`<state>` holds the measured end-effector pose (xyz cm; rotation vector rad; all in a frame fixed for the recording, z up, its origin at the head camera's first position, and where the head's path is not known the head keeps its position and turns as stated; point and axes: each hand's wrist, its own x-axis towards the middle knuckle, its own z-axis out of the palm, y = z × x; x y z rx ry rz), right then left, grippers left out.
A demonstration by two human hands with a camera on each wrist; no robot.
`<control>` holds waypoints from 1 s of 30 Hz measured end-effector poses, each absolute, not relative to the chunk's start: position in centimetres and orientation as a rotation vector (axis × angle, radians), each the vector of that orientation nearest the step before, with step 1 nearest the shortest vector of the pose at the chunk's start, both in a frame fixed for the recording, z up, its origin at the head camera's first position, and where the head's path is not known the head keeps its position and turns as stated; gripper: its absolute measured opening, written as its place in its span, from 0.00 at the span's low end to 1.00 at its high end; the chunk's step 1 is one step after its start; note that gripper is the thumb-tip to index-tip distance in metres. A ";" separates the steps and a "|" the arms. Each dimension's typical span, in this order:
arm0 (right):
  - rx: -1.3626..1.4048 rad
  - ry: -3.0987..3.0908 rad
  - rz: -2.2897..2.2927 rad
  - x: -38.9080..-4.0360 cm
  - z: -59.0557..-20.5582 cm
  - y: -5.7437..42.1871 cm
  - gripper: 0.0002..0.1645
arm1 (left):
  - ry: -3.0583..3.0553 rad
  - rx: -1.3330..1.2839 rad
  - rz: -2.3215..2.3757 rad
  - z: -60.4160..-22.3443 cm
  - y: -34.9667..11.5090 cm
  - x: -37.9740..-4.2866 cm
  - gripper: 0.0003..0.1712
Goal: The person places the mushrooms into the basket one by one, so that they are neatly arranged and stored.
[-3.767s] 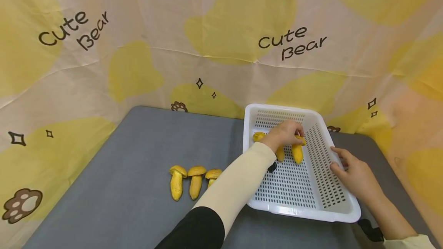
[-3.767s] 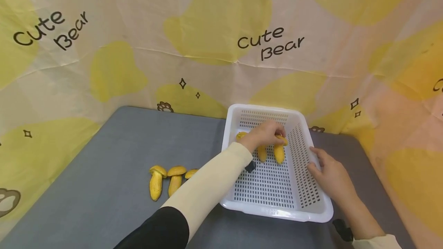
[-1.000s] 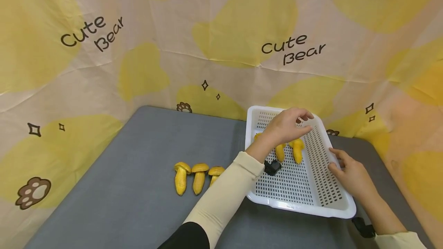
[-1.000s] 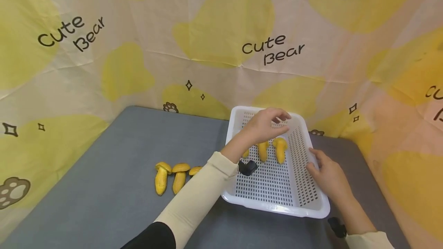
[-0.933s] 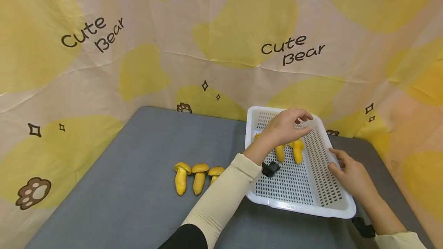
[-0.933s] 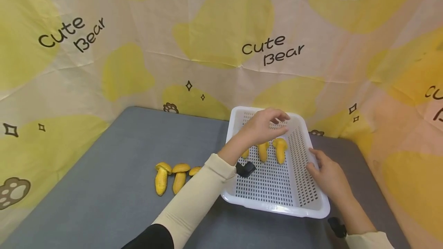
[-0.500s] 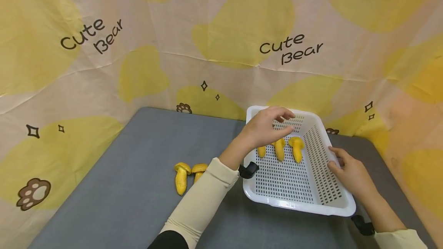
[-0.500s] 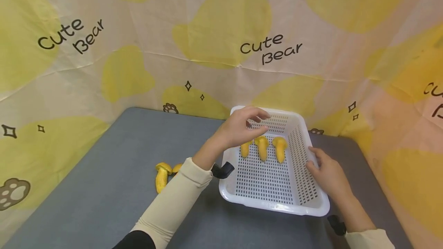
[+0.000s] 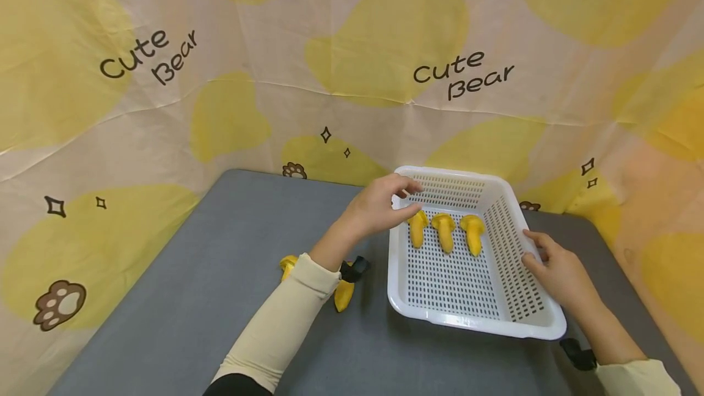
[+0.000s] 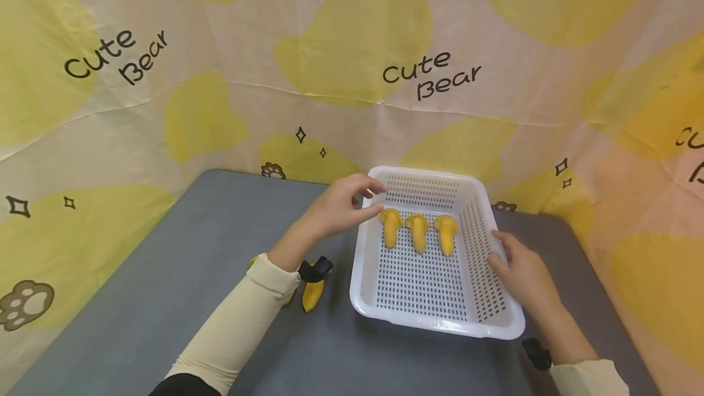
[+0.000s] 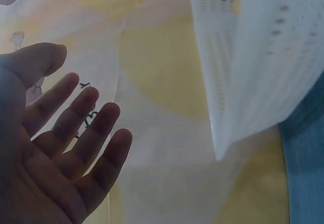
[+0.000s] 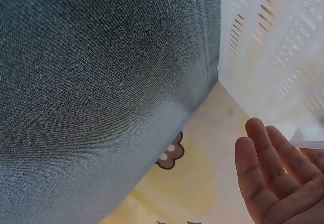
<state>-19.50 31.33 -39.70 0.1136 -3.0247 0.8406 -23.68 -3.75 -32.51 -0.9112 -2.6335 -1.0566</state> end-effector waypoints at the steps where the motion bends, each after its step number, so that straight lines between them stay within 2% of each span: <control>1: 0.112 -3.024 0.842 -19.5 -39.7 31.3 0.35 | -2.641 -0.903 -1.053 -32.6 -4.0 -23.6 0.17; 20: 0.120 -3.021 0.861 -19.4 -39.6 31.3 0.35 | -2.903 -0.765 -0.891 -34.8 -8.0 -21.2 0.20; 30: 0.106 -3.031 0.875 -19.5 -39.7 31.5 0.36 | -3.025 -0.802 -0.816 -37.0 -9.7 -20.5 0.23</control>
